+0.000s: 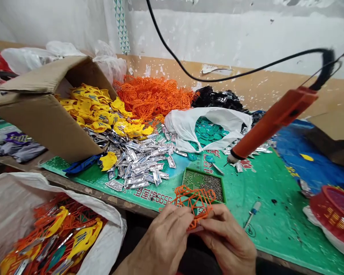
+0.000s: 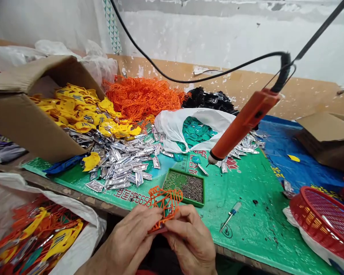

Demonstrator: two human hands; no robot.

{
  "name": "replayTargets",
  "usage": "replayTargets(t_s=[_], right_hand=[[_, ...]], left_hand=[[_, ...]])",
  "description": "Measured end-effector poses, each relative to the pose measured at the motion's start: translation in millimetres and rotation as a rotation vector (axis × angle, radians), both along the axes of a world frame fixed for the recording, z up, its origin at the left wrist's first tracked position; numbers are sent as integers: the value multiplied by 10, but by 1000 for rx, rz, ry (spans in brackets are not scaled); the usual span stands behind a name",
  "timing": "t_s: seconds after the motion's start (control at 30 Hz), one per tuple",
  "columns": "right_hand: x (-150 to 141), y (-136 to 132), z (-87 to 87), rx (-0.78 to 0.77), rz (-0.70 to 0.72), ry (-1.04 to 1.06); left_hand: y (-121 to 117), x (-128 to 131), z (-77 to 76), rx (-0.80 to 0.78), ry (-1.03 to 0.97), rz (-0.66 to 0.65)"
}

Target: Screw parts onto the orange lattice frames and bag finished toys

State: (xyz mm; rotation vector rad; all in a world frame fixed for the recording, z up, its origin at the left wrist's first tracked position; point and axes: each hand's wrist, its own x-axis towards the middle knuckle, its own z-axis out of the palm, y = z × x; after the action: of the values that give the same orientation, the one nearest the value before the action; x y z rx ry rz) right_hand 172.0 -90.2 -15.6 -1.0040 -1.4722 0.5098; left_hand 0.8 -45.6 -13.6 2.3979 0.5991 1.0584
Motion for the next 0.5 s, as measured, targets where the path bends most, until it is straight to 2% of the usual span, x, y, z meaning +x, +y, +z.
replayTargets(t_s=[0.07,0.23,0.4,0.5], right_hand=[[-10,-34,-6,34,-24,2],[-48,-73,-49,36,-57,29],[-110,-88,-296,58,-149,188],[-131,-101,-423,3,-135,267]], left_hand=[[-30,5,-32,71,13,14],[-93,3,-74,77,68,70],[-82,-7,-96,133,101,43],[-77,-5,-99,146,110,43]])
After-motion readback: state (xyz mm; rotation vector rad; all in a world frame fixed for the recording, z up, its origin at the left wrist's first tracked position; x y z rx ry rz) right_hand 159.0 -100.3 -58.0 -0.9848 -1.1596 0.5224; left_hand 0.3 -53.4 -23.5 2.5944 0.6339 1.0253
